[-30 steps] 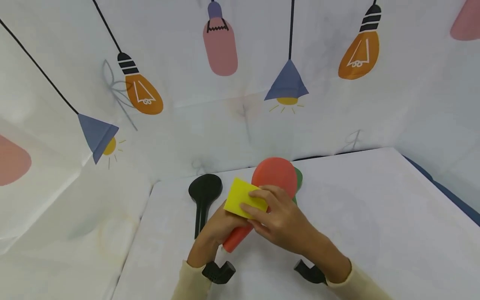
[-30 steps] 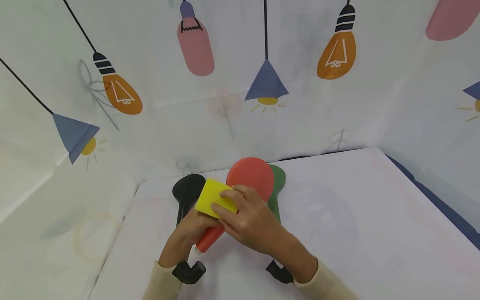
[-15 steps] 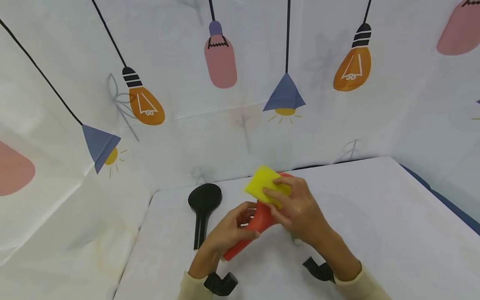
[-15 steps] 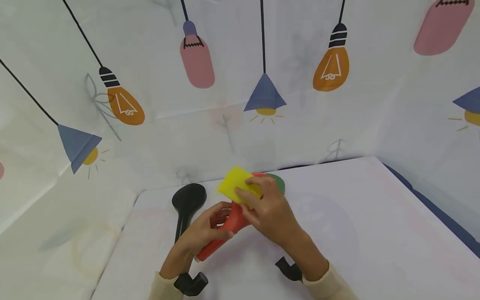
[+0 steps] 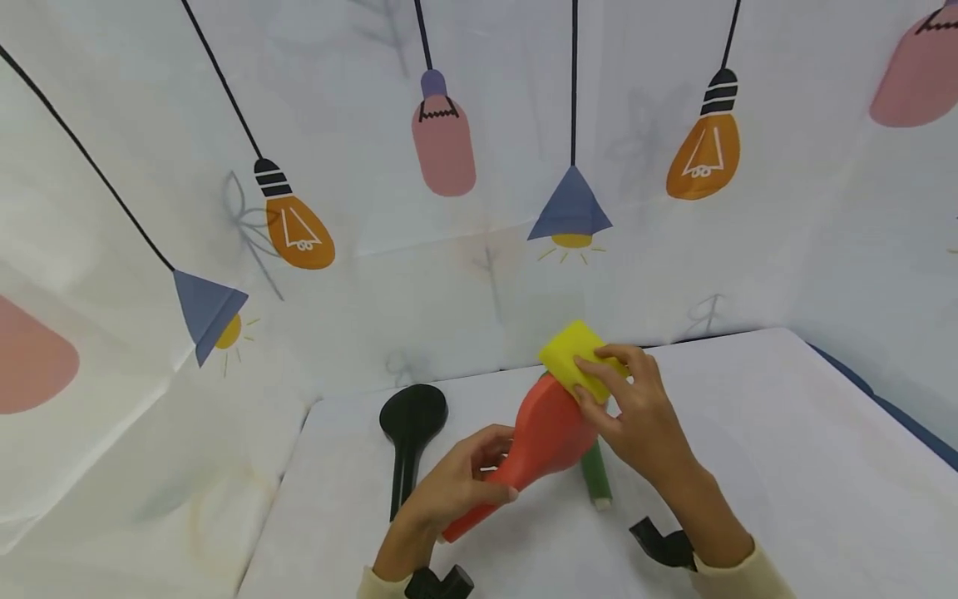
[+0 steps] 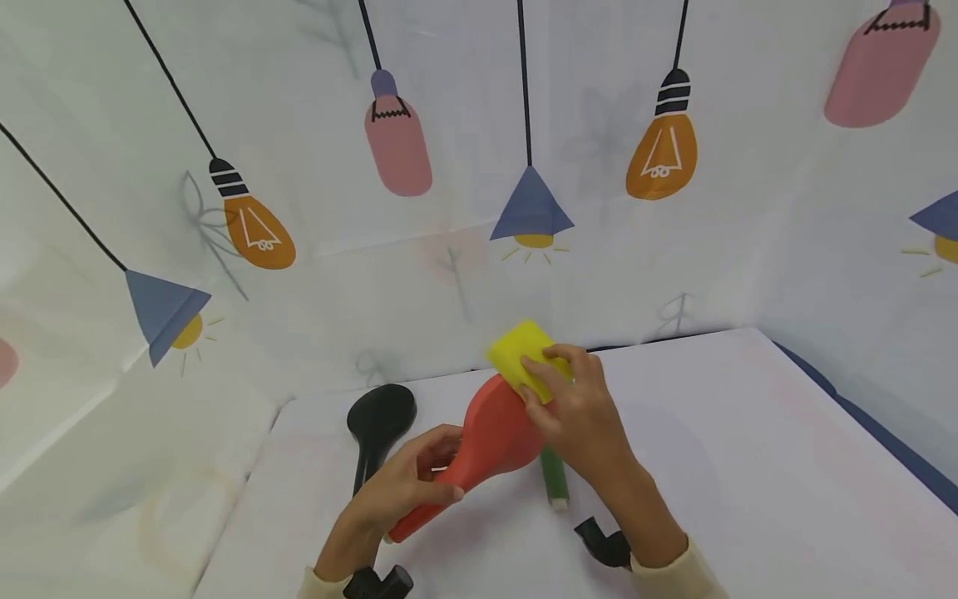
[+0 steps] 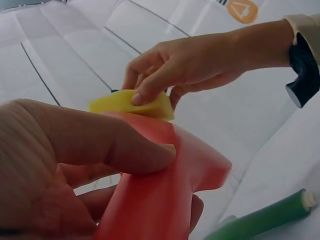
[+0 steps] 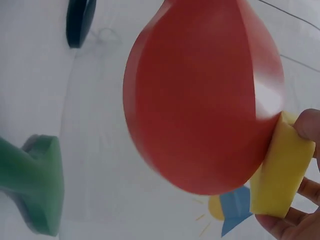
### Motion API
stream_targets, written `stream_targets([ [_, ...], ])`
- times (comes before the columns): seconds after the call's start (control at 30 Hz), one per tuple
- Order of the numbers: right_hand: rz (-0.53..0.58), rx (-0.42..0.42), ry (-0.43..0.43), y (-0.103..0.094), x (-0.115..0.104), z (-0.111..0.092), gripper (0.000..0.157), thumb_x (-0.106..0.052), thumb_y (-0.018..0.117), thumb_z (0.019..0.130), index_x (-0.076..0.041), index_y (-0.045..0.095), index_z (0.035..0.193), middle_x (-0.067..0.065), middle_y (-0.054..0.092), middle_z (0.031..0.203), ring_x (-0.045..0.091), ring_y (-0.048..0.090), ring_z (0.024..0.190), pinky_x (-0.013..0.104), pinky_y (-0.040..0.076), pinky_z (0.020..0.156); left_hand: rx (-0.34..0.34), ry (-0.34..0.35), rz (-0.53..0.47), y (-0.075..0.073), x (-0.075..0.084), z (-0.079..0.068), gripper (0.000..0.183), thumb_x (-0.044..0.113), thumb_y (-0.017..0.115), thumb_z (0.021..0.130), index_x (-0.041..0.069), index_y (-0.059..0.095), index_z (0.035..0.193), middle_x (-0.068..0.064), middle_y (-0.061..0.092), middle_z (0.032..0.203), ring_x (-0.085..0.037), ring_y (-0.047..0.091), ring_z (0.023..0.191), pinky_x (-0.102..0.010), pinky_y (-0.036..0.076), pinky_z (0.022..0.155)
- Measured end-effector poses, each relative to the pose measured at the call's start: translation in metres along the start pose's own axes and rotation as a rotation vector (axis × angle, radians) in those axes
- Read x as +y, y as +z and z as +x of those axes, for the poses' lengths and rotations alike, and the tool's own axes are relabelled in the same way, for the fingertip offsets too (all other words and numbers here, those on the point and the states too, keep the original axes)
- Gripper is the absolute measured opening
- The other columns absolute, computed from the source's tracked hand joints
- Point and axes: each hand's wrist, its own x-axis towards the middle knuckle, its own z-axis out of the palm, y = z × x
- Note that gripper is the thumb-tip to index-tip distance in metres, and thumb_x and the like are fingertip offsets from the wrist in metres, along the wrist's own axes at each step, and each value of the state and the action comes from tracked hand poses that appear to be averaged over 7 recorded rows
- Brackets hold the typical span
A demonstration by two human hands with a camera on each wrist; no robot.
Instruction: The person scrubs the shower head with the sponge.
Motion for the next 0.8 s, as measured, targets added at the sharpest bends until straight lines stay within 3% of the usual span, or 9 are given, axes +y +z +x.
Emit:
stream_targets([
  [0.2, -0.06, -0.066, 0.099, -0.008, 0.015, -0.002, 0.041, -0.005, 0.081, 0.077, -0.007, 0.07, 0.117, 0.019, 0.056, 0.118, 0.035, 0.052, 0.106, 0.041, 0.057, 0.063, 0.005, 0.014, -0.054, -0.004, 0.005, -0.008, 0.054, 0.01, 0.071, 0.084, 0.019, 0.057, 0.135, -0.007, 0.066, 0.128, -0.024, 0.064, 0.111, -0.036, 0.057, 0.085],
  [0.3, -0.093, -0.1, 0.192, -0.014, 0.026, -0.003, 0.039, -0.005, 0.08, 0.078, -0.007, 0.07, 0.116, 0.018, 0.056, 0.116, 0.034, 0.051, 0.102, 0.042, 0.055, 0.063, -0.021, 0.05, -0.138, -0.008, 0.008, -0.013, 0.054, 0.007, 0.068, 0.085, 0.012, 0.053, 0.137, -0.006, 0.066, 0.127, -0.024, 0.066, 0.108, -0.036, 0.057, 0.086],
  [0.37, -0.081, -0.1, 0.245, -0.017, 0.031, -0.008, 0.041, -0.004, 0.079, 0.079, -0.006, 0.068, 0.119, 0.019, 0.055, 0.115, 0.033, 0.052, 0.1, 0.035, 0.053, 0.064, -0.037, 0.072, -0.214, -0.01, 0.006, -0.018, 0.053, 0.004, 0.064, 0.086, 0.007, 0.05, 0.137, -0.006, 0.066, 0.126, -0.022, 0.067, 0.105, -0.037, 0.058, 0.087],
  [0.57, 0.152, -0.02, 0.331, -0.022, 0.028, -0.001, 0.058, -0.001, 0.071, 0.087, -0.014, 0.056, 0.141, 0.02, 0.05, 0.122, 0.019, 0.051, 0.105, 0.004, 0.038, 0.076, 0.006, 0.11, -0.409, -0.014, 0.012, -0.019, 0.05, 0.003, 0.06, 0.091, 0.002, 0.043, 0.138, -0.009, 0.066, 0.125, -0.023, 0.071, 0.098, -0.039, 0.06, 0.085],
  [0.67, 0.24, -0.022, 0.338, -0.021, 0.018, 0.004, 0.061, -0.001, 0.067, 0.09, -0.02, 0.052, 0.145, 0.017, 0.049, 0.127, 0.012, 0.049, 0.11, 0.002, 0.038, 0.088, 0.027, 0.125, -0.511, -0.013, 0.015, -0.014, 0.047, 0.005, 0.058, 0.094, 0.002, 0.042, 0.139, -0.011, 0.066, 0.126, -0.025, 0.072, 0.099, -0.04, 0.059, 0.087],
  [0.8, 0.444, -0.045, 0.335, -0.022, 0.009, 0.007, 0.058, 0.006, 0.059, 0.093, -0.013, 0.048, 0.147, 0.011, 0.046, 0.131, 0.011, 0.052, 0.112, 0.006, 0.046, 0.09, -0.012, 0.17, -0.626, -0.009, 0.015, -0.011, 0.045, 0.003, 0.055, 0.095, 0.001, 0.042, 0.139, -0.01, 0.066, 0.126, -0.026, 0.072, 0.101, -0.04, 0.058, 0.092],
])
